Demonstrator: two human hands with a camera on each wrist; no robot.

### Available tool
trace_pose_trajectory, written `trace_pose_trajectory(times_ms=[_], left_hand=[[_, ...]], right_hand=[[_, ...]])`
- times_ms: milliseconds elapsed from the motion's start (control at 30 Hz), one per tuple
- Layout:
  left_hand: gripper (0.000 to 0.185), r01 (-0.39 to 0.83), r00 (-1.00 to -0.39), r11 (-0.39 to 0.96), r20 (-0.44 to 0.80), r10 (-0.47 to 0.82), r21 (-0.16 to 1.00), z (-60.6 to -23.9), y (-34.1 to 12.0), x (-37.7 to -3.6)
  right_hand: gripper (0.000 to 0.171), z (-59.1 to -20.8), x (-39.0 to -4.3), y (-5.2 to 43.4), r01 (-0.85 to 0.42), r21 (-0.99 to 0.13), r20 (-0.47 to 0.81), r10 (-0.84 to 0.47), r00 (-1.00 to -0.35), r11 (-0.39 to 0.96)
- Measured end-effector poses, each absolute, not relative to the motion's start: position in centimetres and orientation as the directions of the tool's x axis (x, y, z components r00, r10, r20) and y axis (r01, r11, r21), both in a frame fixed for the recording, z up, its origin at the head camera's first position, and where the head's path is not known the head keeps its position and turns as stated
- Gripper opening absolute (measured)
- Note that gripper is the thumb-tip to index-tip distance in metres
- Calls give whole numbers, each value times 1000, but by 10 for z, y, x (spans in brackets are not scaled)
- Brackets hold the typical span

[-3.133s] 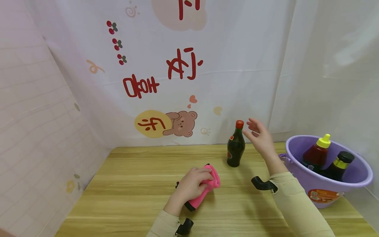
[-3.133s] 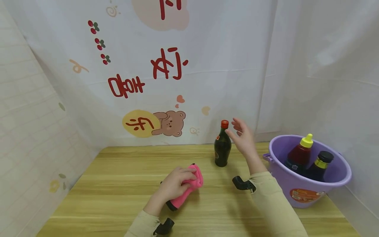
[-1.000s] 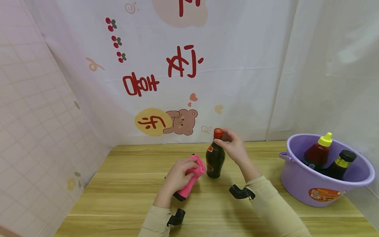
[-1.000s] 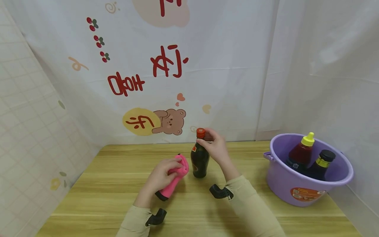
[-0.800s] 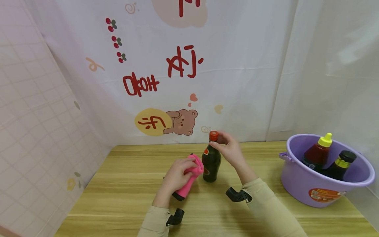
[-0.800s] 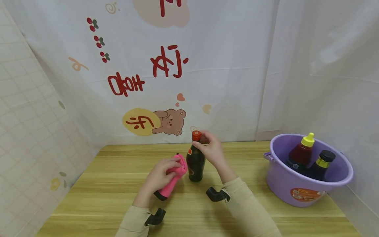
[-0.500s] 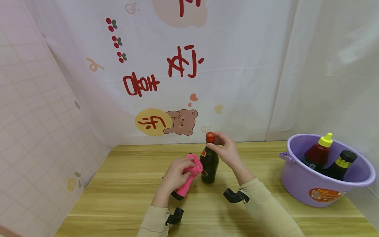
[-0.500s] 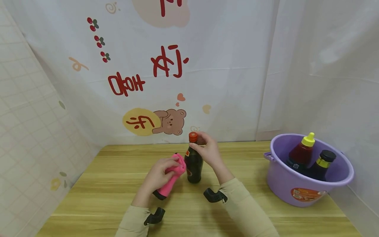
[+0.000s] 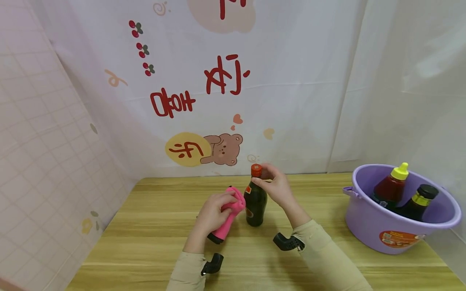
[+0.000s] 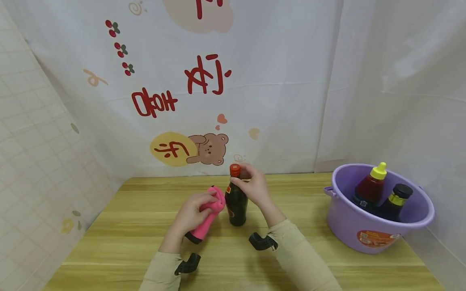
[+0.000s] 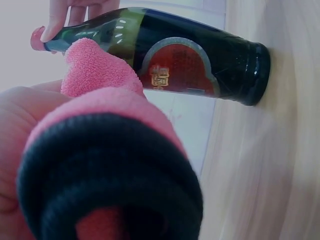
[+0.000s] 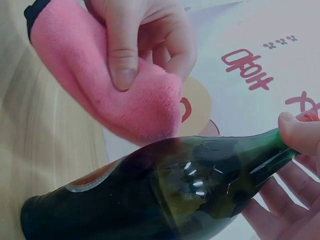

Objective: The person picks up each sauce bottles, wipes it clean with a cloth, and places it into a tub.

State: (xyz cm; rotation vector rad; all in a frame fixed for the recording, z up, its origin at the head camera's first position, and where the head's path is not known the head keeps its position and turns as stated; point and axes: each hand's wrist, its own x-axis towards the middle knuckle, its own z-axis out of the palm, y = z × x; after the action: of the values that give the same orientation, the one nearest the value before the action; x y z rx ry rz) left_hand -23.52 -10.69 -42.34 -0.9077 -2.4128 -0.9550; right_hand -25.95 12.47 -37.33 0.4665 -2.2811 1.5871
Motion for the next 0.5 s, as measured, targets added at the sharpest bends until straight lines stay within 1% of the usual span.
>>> trace_pose_trajectory(times_ms=[267,367,500], left_hand=[[29,676,-722,577,570,393,458,-421,-110,-236],[29,686,-712,561,585,387,464,-418,-110,-235],[31,708,-685,538,628,369,457,-414,-108,-233]], right_hand=[[38,-374,-259,127,-446,-835,440,-97,-893,322],[36,-374,-260,128,-448,-837,439,-103,-892,315],[37,-374,-262,129,-447,-846,432,-118,-894,289]])
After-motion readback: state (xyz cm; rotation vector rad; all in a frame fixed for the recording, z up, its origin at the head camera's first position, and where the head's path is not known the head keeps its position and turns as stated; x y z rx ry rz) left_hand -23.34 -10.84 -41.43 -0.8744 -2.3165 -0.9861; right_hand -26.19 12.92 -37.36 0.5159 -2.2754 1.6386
